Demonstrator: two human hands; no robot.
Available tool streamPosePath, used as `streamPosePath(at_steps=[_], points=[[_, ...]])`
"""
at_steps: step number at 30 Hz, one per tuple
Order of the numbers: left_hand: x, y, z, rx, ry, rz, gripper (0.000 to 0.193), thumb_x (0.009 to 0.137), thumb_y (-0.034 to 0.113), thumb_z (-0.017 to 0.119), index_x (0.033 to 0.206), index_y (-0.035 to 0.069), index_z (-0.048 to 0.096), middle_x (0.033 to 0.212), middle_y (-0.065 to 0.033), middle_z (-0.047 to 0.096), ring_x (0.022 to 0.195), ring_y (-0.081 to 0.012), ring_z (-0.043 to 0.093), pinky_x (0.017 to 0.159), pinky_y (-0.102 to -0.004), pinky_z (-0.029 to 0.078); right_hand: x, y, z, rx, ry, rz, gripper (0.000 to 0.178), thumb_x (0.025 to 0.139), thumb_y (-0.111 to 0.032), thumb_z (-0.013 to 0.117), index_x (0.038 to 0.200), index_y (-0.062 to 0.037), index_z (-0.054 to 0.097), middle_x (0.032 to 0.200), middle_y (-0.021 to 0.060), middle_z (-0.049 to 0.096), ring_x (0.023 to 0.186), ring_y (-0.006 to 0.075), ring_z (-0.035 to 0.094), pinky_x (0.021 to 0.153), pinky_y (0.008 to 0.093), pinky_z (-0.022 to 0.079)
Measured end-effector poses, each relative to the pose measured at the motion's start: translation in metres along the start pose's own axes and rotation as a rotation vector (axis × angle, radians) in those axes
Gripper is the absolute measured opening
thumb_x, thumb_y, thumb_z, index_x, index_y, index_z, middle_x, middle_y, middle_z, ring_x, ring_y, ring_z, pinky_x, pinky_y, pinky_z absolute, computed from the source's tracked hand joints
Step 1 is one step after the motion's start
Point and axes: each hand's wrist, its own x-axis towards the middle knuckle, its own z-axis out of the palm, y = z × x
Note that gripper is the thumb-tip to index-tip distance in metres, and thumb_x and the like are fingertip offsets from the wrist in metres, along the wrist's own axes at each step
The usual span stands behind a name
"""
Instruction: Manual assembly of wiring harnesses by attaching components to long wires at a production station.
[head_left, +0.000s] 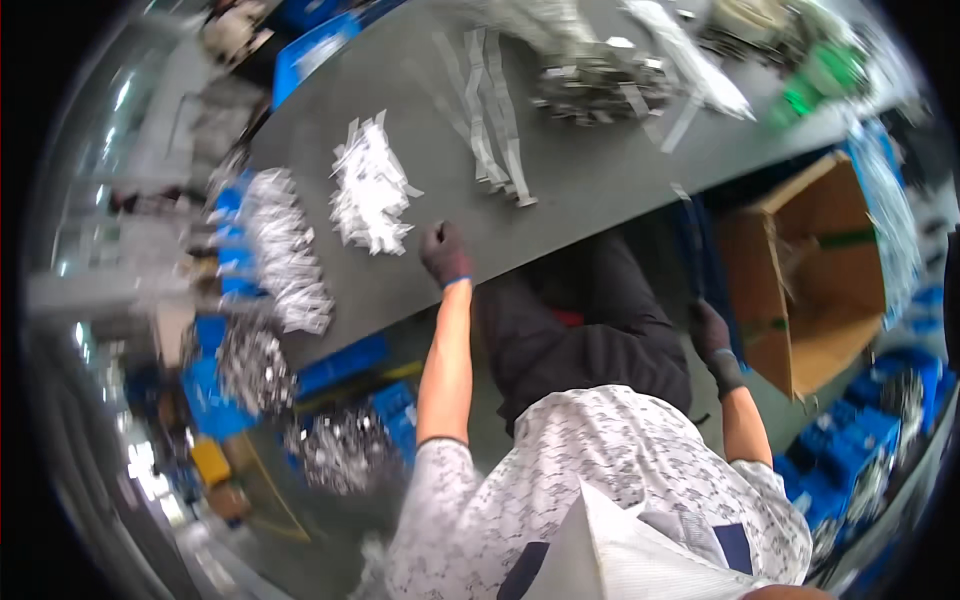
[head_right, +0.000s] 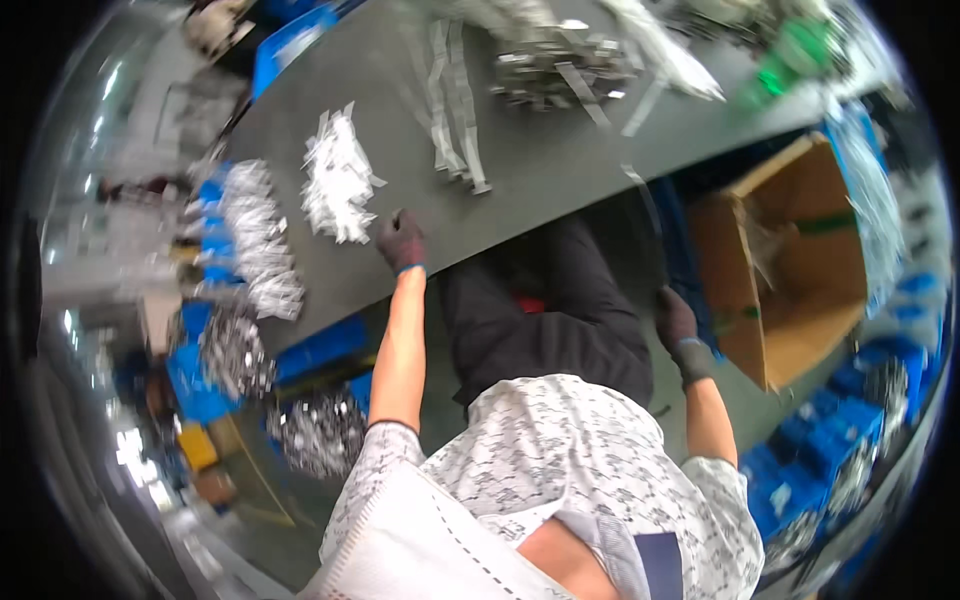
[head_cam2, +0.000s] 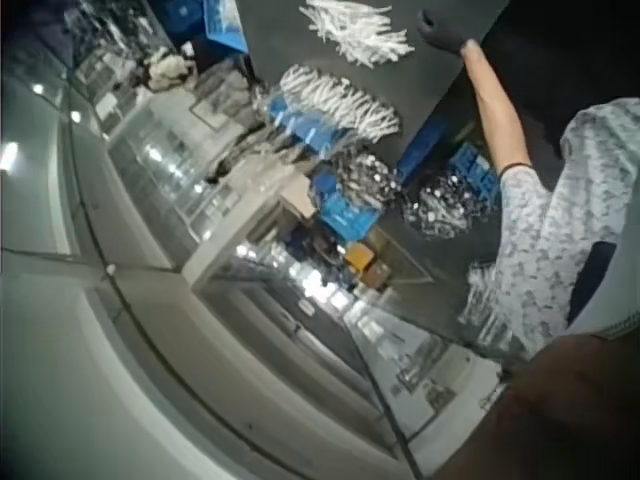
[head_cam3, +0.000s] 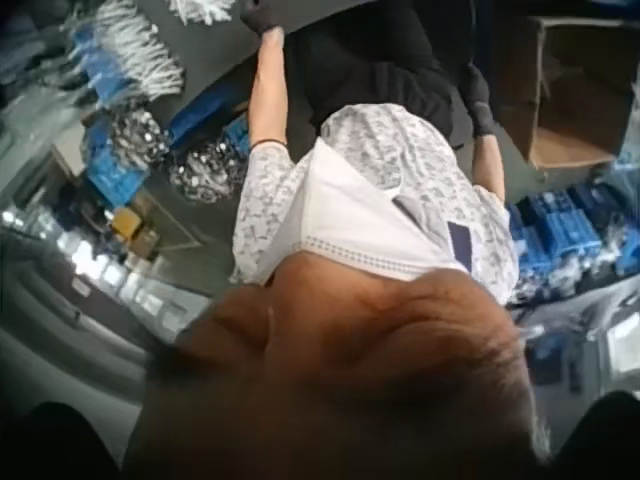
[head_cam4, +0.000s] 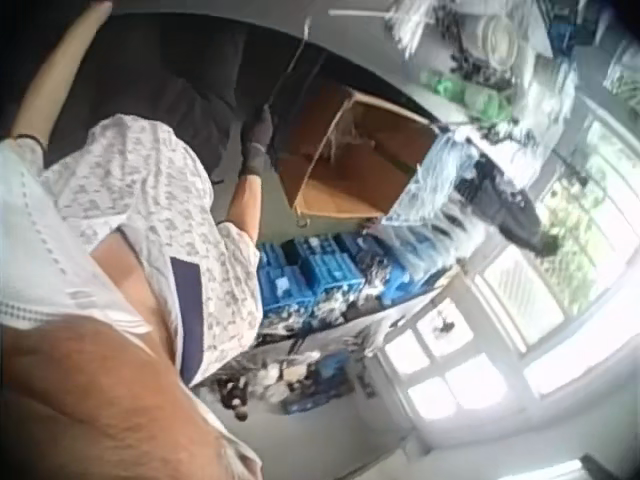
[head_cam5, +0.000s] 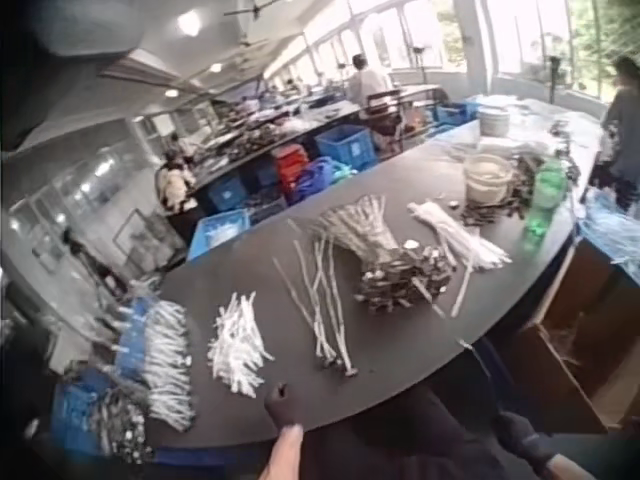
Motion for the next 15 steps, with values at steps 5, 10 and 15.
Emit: streamPosePath(at_steps=[5, 10, 15], points=[[0.062, -0.009, -0.036, 0.275, 0.149, -0.012, 0.024, 0.087, 0.026, 0.065, 0.088, 0.003, 0.071, 0.077, -0.014, 0.068, 0.07, -0.0262, 0.066, 0.066, -0.0394, 0.051, 0.026, -0.033, 0.004, -0.051, -0.242, 0.0, 0.028, 0.103, -0.025, 0.05, 0.118, -0.0072, 0.067, 0.112, 0.0222, 0.069, 0.107, 0.0418, 0.064, 0.086, 0.0445, 0.052], [0.144, -0.002, -0.002, 0.744, -0.003, -0.106, 0.031, 0.087, 0.035, 0.06, 0.088, 0.007, 0.074, 0.091, -0.0171, 0.074, 0.088, -0.0374, 0.073, 0.071, -0.0472, 0.057, 0.033, -0.047, 0.01, -0.117, -0.209, -0.043, 0.027, 0.103, -0.024, 0.049, 0.114, -0.0073, 0.067, 0.105, 0.0232, 0.069, 0.102, 0.0433, 0.064, 0.082, 0.0458, 0.052], [0.173, -0.06, 0.027, 1.096, -0.214, -0.027, 0.026, 0.091, 0.034, 0.063, 0.096, 0.012, 0.076, 0.101, -0.01, 0.076, 0.095, -0.0272, 0.075, 0.073, -0.0407, 0.06, 0.013, -0.026, 0.017, 0.064, -0.113, -0.015, 0.027, 0.102, -0.021, 0.05, 0.109, -0.003, 0.068, 0.105, 0.0237, 0.07, 0.101, 0.0431, 0.065, 0.083, 0.0468, 0.052]])
